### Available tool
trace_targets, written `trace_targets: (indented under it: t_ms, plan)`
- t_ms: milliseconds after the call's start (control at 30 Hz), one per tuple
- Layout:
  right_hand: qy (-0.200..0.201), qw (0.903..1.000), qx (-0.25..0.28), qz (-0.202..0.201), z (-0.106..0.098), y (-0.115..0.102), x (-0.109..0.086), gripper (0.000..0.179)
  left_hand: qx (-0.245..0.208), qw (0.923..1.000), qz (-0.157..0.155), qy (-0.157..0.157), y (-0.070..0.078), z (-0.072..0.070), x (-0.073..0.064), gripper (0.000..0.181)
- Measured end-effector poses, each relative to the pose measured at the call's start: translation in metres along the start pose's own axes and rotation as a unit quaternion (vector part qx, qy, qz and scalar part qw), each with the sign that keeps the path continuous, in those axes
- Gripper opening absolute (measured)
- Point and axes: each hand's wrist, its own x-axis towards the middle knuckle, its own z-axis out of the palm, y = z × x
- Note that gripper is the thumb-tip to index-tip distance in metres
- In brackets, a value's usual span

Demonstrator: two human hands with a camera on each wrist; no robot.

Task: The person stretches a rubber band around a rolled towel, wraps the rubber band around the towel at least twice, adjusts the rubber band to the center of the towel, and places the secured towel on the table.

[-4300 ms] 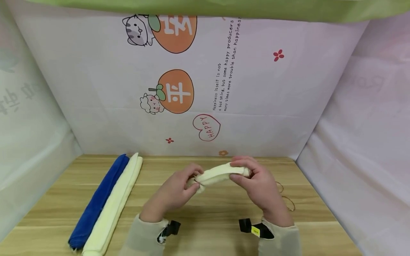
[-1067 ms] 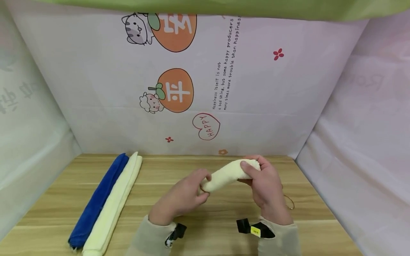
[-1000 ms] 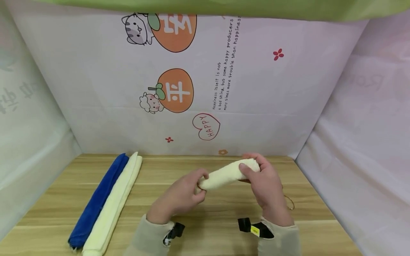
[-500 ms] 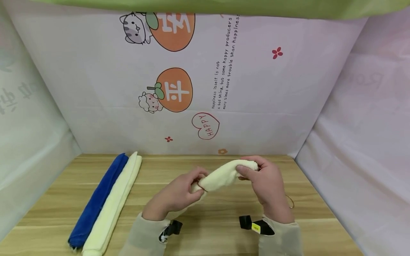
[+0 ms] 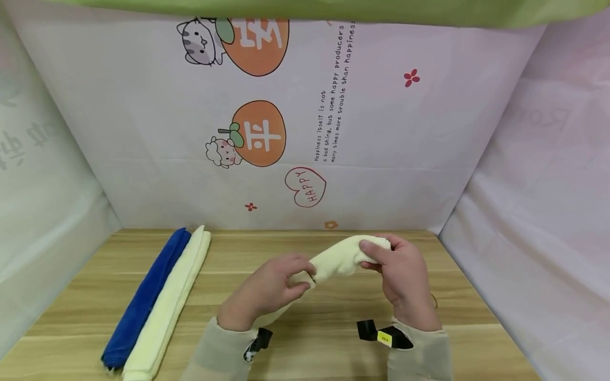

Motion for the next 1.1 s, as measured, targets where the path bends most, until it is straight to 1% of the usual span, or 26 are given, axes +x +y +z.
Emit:
trace_targets:
  t_ms: [133, 300, 367, 433, 500, 600, 633, 667, 767, 833, 900, 967, 1000, 1033, 1067, 1100]
  plan:
    - [0.003, 0.9999, 0.012, -0.003, 0.0011, -0.0002, -0.0005, 0.029, 0.009, 0.9999, -0.003, -0.014, 0.0009, 0.0024, 0.0005, 0.018]
    - [0.012, 0.9997, 0.021, 0.001, 0.0017, 0.0006, 0.0004, 0.024, 0.008, 0.9985, -0.014, -0.053, 0.0021, 0.004, 0.0001, 0.014]
    - [0.018, 0.9997, 0.017, 0.003, 0.0015, 0.0009, 0.0013, 0.024, 0.004, 0.9977, -0.021, -0.065, 0.0018, 0.0037, -0.0005, 0.017]
    - [0.035, 0.9993, 0.008, 0.004, 0.0007, 0.0007, 0.0021, 0.025, 0.005, 0.9971, -0.032, -0.069, 0.0008, 0.0025, -0.0016, 0.022]
    - [0.048, 0.9988, -0.001, 0.008, -0.0005, 0.0005, 0.0031, 0.026, 0.007, 0.9968, -0.044, -0.067, 0.0, 0.0007, -0.0029, 0.024]
    - [0.058, 0.9982, -0.005, 0.014, -0.0022, -0.0002, 0.0035, 0.026, 0.01, 0.9963, -0.065, -0.055, -0.0001, -0.0022, -0.0044, 0.018]
    - [0.052, 0.9985, -0.001, 0.015, -0.0025, -0.0005, 0.0033, 0.025, 0.01, 0.9964, -0.069, -0.049, 0.0002, -0.0026, -0.0041, 0.018]
    - [0.044, 0.9989, 0.004, 0.017, -0.0025, -0.0005, 0.0031, 0.024, 0.013, 0.9966, -0.069, -0.043, 0.0007, -0.0026, -0.0036, 0.022]
    - [0.017, 0.9993, 0.026, 0.022, -0.0017, -0.0007, 0.0023, 0.02, 0.023, 0.9969, -0.069, -0.031, 0.0023, -0.0012, -0.0014, 0.042]
    - [0.002, 0.9992, 0.028, 0.028, -0.0008, -0.0009, 0.0018, 0.02, 0.029, 0.9968, -0.069, -0.026, 0.0032, 0.0001, 0.0002, 0.044]
    - [-0.012, 0.9992, -0.004, 0.038, -0.0007, -0.0011, 0.0015, 0.023, 0.035, 0.9962, -0.077, -0.023, 0.0032, 0.0007, 0.0007, 0.04]
    - [-0.029, 0.9955, -0.08, 0.04, -0.0023, -0.0024, 0.0006, 0.033, 0.031, 0.9946, -0.097, -0.021, 0.0019, -0.0003, 0.0008, 0.035]
    - [-0.043, 0.9909, -0.122, 0.036, -0.0037, -0.0029, 0.0005, 0.038, 0.024, 0.9932, -0.112, -0.021, 0.0012, -0.0013, 0.0003, 0.033]
    - [-0.061, 0.9842, -0.164, 0.027, -0.0051, -0.0037, 0.0004, 0.044, 0.017, 0.9917, -0.126, -0.023, -0.0001, -0.0027, -0.0007, 0.033]
    - [-0.081, 0.9761, -0.201, 0.013, -0.0065, -0.0039, 0.0002, 0.049, 0.009, 0.9898, -0.14, -0.025, -0.0016, -0.004, -0.0016, 0.032]
    - [-0.099, 0.9689, -0.227, -0.003, -0.0076, -0.0041, -0.0001, 0.053, 0.0, 0.988, -0.152, -0.026, -0.0031, -0.0053, -0.0024, 0.031]
